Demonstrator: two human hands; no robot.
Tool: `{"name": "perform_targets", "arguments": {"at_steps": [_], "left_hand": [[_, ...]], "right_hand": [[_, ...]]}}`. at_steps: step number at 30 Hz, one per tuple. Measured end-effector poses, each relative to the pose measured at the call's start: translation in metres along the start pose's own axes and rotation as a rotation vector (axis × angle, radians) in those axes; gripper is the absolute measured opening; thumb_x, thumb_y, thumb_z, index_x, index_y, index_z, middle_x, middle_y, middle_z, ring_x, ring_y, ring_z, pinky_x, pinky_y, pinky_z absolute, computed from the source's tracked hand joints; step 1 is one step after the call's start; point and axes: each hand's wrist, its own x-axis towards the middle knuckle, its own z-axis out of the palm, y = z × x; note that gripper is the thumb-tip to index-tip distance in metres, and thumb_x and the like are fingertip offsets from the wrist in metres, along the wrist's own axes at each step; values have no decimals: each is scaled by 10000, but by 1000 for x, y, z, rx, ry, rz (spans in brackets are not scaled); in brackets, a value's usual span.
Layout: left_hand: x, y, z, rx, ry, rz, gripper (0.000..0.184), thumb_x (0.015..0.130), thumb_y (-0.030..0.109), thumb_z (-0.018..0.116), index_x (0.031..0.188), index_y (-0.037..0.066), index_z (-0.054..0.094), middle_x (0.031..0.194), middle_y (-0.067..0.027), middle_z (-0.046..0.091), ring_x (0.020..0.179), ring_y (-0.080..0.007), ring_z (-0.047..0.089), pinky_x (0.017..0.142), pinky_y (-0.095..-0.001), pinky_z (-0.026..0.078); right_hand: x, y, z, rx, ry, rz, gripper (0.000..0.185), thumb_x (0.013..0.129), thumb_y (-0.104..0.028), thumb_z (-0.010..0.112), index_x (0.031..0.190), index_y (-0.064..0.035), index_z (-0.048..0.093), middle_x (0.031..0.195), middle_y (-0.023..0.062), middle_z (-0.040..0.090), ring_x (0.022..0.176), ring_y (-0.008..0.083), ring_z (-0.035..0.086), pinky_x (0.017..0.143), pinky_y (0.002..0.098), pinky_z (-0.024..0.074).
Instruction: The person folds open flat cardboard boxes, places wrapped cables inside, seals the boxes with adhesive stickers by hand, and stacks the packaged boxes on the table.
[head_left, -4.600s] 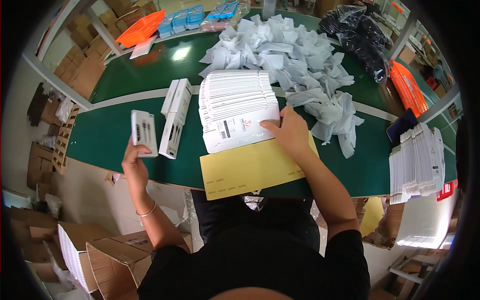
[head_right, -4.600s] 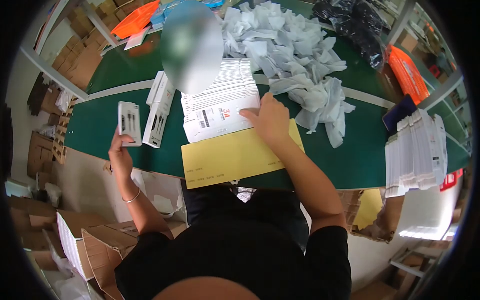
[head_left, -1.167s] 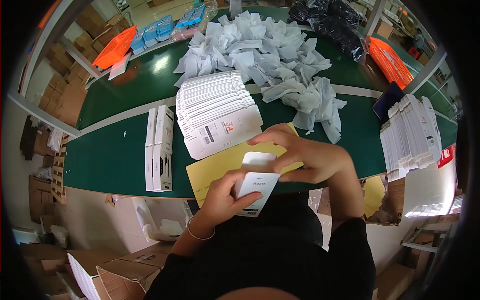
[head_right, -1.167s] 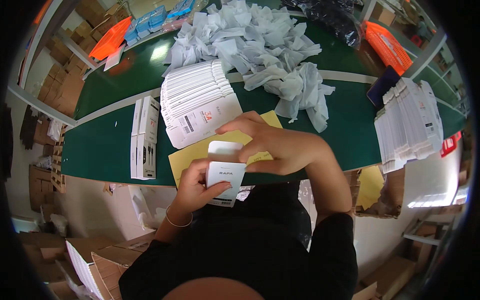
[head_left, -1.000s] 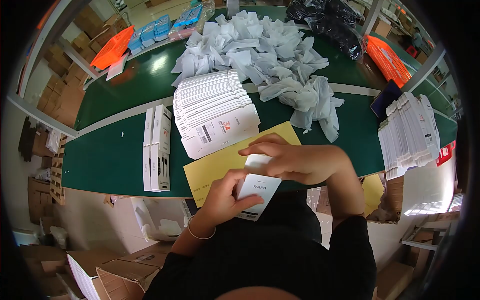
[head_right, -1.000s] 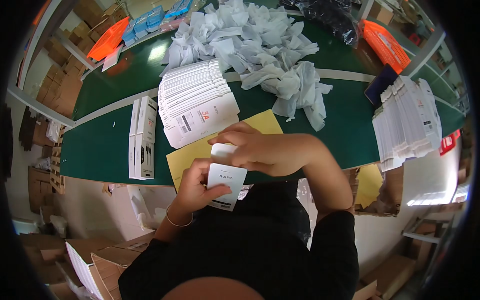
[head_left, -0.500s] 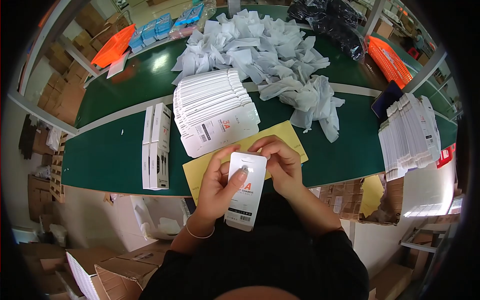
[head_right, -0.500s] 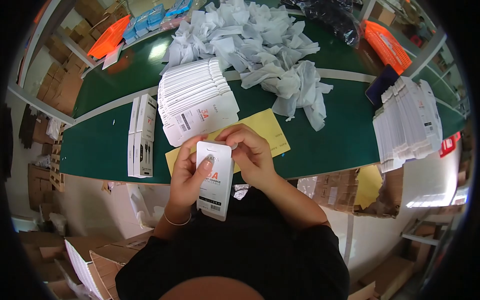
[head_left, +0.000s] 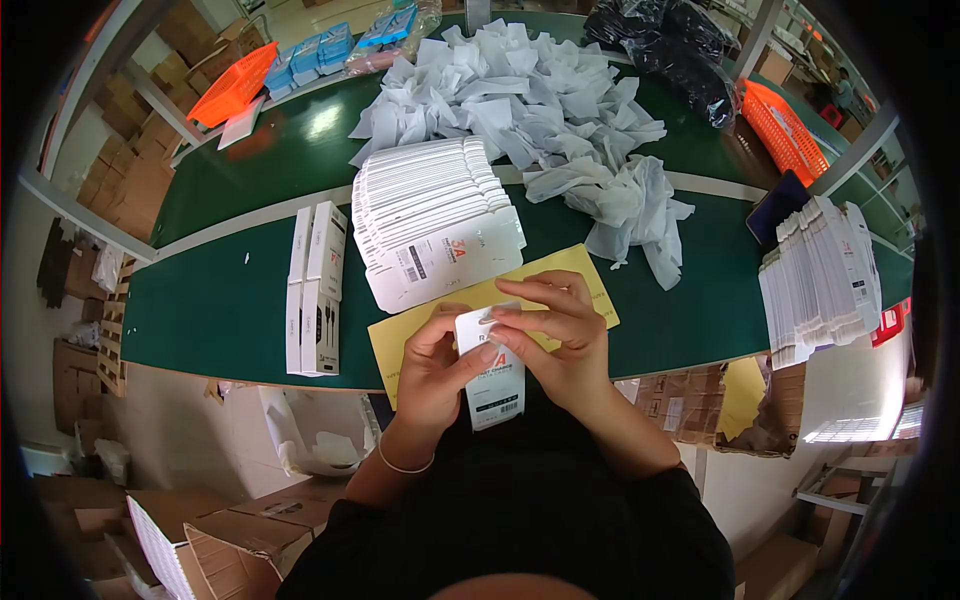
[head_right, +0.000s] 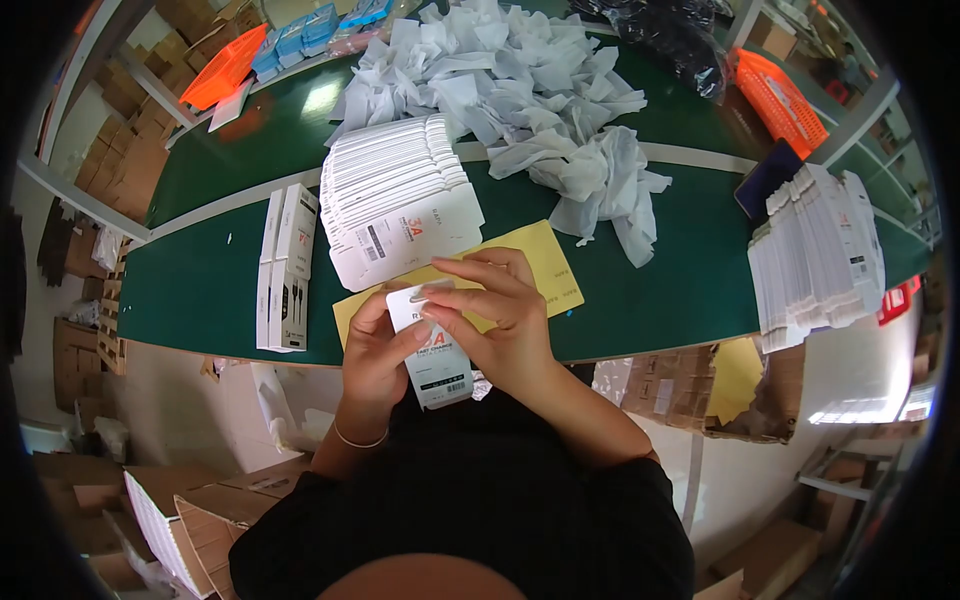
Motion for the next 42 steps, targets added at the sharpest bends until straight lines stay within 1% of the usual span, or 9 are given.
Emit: {"name": "perform_targets", "arguments": {"at_steps": [9, 13, 15, 18, 23, 29, 33, 38, 42], "left_hand": [[-6, 17, 7, 421, -59, -87, 456, 878, -39, 683, 1317, 18, 573, 1107, -88, 624, 912, -142, 587, 782, -223, 481], [-2, 25, -13, 198, 61, -71, 518, 890, -52, 622, 1394, -32, 500, 1182, -155, 638, 933, -160, 612, 784, -248, 518], [-4, 25, -45, -37, 128, -103, 499, 903, -64, 580, 1393, -50, 485, 1244, -206, 635, 980, -205, 661, 849, -289, 548], [-5, 30, -64, -389, 278, -83, 432, 954, -8, 530, 1377, -77, 483, 1281, -214, 640, 1058, -305, 681, 926, -356, 564], [-9, 12, -71, -406, 258, 23, 435, 939, -46, 553, 1371, -53, 497, 1230, -216, 654, 1052, -275, 692, 905, -325, 564], [-12, 7, -53, -268, 254, -40, 439, 958, -4, 563, 1388, -38, 480, 1230, -210, 657, 1051, -266, 690, 891, -330, 565], [-14, -2, -61, -71, 243, -189, 477, 957, 38, 611, 1405, -12, 456, 1227, -204, 663, 1031, -262, 694, 875, -327, 555], [-9, 16, -16, 295, -44, -142, 495, 927, 53, 677, 1373, 5, 469, 1168, -191, 685, 969, -251, 703, 822, -311, 546], [-8, 15, -1, 462, -136, -199, 514, 897, 38, 709, 1353, 10, 473, 1135, -187, 694, 922, -243, 703, 787, -299, 540]], "right_hand": [[-5, 7, 3, -83, 173, -127, 44, 769, -4, 676, 808, -23, 681, 1204, 104, 687, 1051, 294, 554, 927, 378, 456], [-3, 9, -42, 362, -148, -145, 118, 733, -93, 644, 826, -23, 667, 1160, 121, 687, 1050, 305, 553, 922, 408, 448], [-8, 28, -57, 242, -40, -40, 228, 689, -164, 624, 862, -18, 659, 1125, 147, 677, 1047, 323, 551, 921, 439, 437], [6, 55, -80, -173, 101, 327, 234, 757, -33, 650, 989, -14, 681, 1160, 134, 659, 1050, 268, 560, 897, 352, 464], [15, 113, -101, -826, -233, -36, 272, 794, 15, 670, 1064, -22, 668, 1106, 106, 680, 1009, 233, 596, 882, 307, 483], [16, 127, -103, -923, -244, -59, 288, 831, 6, 680, 1115, -21, 645, 1130, 102, 678, 984, 225, 626, 858, 285, 503], [17, 108, -112, -484, -85, 449, 300, 856, 39, 674, 1147, -12, 625, 1172, 116, 646, 956, 213, 627, 817, 277, 513], [13, 61, -96, 408, 287, 429, 253, 845, 42, 720, 1082, -24, 660, 1137, 96, 601, 831, 200, 600, 725, 266, 499], [21, 21, -74, 191, 165, 185, 281, 799, 67, 763, 1058, -16, 695, 1066, 87, 567, 820, 169, 567, 712, 252, 478]]}}
